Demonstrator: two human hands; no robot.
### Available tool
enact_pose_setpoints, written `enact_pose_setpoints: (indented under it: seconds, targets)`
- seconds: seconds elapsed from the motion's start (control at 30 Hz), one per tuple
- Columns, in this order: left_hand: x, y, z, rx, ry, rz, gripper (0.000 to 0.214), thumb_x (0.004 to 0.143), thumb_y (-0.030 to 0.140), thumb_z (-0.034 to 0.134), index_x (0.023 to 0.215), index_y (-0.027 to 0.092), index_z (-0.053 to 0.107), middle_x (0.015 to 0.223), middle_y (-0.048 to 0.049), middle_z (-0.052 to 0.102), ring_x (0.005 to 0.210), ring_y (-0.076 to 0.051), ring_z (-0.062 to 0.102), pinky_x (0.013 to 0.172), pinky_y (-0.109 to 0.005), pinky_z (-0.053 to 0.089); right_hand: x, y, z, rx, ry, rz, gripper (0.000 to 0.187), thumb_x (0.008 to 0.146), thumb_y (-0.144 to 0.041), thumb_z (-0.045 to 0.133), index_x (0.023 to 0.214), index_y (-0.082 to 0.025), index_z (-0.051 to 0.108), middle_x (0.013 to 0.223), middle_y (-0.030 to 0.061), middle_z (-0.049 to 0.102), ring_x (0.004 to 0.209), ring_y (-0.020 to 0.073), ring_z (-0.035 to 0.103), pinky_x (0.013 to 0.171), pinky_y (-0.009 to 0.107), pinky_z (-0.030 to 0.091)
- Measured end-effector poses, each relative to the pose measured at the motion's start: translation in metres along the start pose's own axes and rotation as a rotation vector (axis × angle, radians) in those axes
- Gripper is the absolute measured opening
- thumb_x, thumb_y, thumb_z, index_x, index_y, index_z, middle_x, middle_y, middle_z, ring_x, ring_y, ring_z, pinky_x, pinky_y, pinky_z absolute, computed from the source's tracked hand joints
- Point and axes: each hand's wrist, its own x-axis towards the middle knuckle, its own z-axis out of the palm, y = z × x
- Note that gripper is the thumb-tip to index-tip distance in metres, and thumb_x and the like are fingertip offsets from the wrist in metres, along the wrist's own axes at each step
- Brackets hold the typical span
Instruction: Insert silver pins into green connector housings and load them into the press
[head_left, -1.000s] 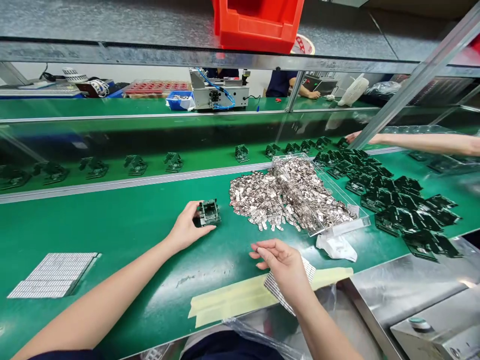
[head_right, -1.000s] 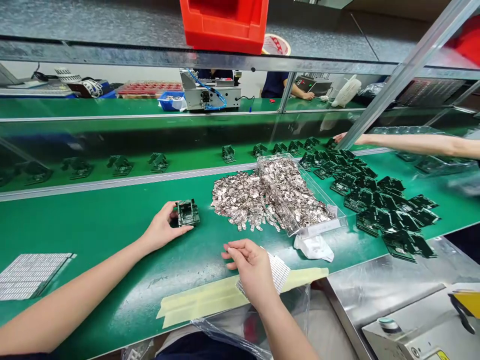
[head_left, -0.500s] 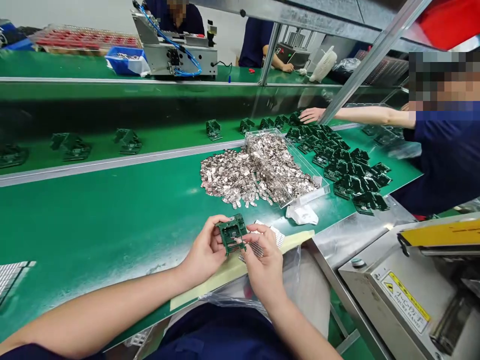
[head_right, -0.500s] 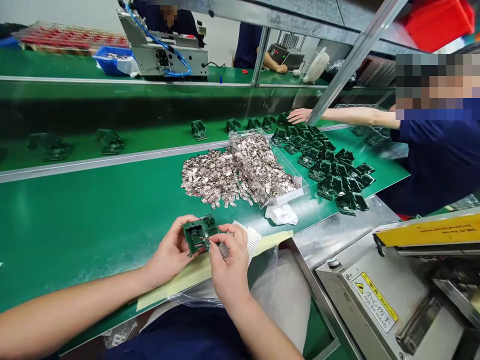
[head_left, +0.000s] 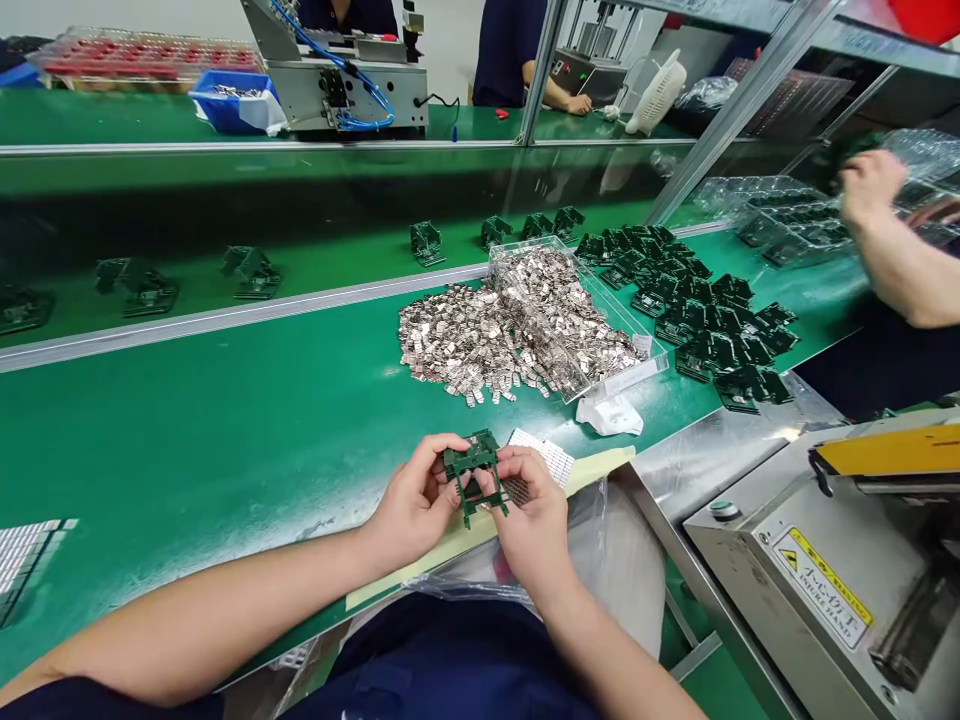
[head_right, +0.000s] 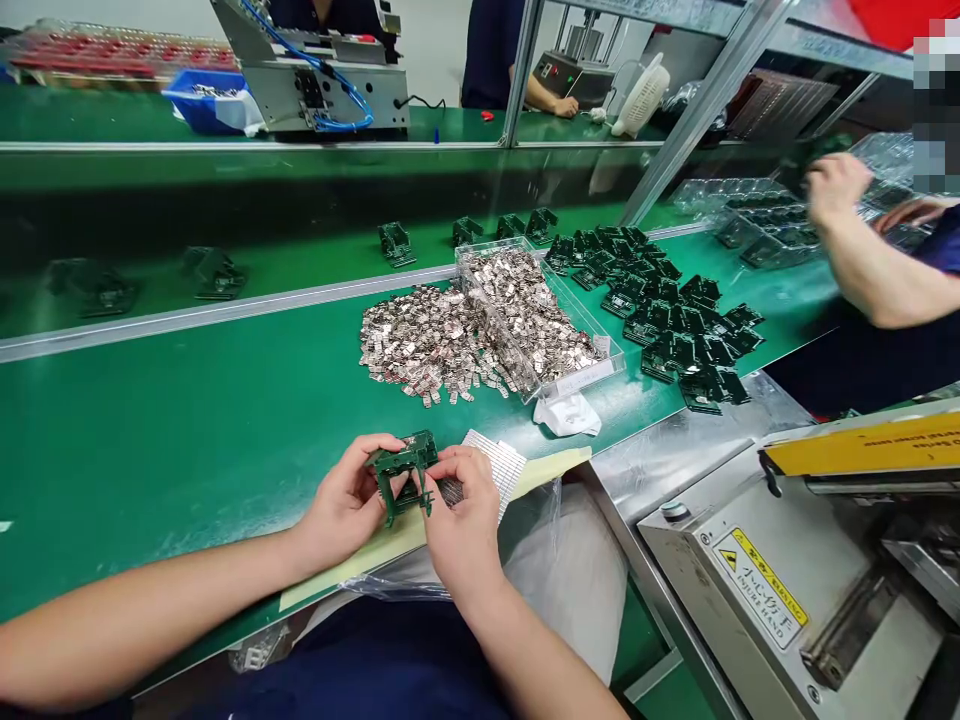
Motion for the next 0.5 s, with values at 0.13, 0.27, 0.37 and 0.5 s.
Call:
enact_pose_setpoints:
  seconds: [0.13,0.27,0.37,0.5]
  targets:
    - [-0.001,0.003,0.002,0.058,0.079,-0.033,0.028,0.091,0.032,0.058,0.116,0.023,0.049,0.083,0.0002,0.055,0.068,-0.011,0.050,0.062,-0.021,0.044,-0.004,0.000,0.006,0.220,-0.025,0.127,0.014,0.084,-0.033,0.063,0.087,-0.020,0.059,0.081,0.0024,0.062,0.075,0.0166,0.060,0.069,0.029,0.049]
    - [-0.002,0.008,0.004,0.062,0.101,-0.063,0.029,0.091,0.033,0.057,0.117,0.023,0.049,0.084,-0.0002,0.056,0.069,-0.012,0.052,0.063,-0.021,0.043,-0.008,-0.001,0.013,0.301,0.039,0.147,0.019,0.082,-0.035,0.067,0.088,-0.019,0.058,0.083,0.0032,0.063,0.077,0.0165,0.061,0.069,0.028,0.051]
    - [-0.003,0.010,0.004,0.046,0.100,-0.079,0.030,0.090,0.035,0.058,0.116,0.023,0.049,0.083,-0.0004,0.056,0.067,-0.012,0.051,0.061,-0.021,0.043,-0.011,0.000,0.018,0.325,0.080,0.116,0.021,0.081,-0.034,0.069,0.088,-0.020,0.056,0.082,0.0017,0.062,0.074,0.0156,0.061,0.066,0.027,0.053]
    - [-0.004,0.012,0.006,0.009,0.095,-0.118,0.030,0.090,0.036,0.057,0.115,0.022,0.048,0.081,-0.0006,0.054,0.066,-0.012,0.050,0.059,-0.020,0.044,-0.013,0.002,0.020,0.314,0.108,0.068,0.019,0.083,-0.032,0.068,0.090,-0.021,0.053,0.080,0.0006,0.061,0.071,0.0147,0.061,0.063,0.026,0.053]
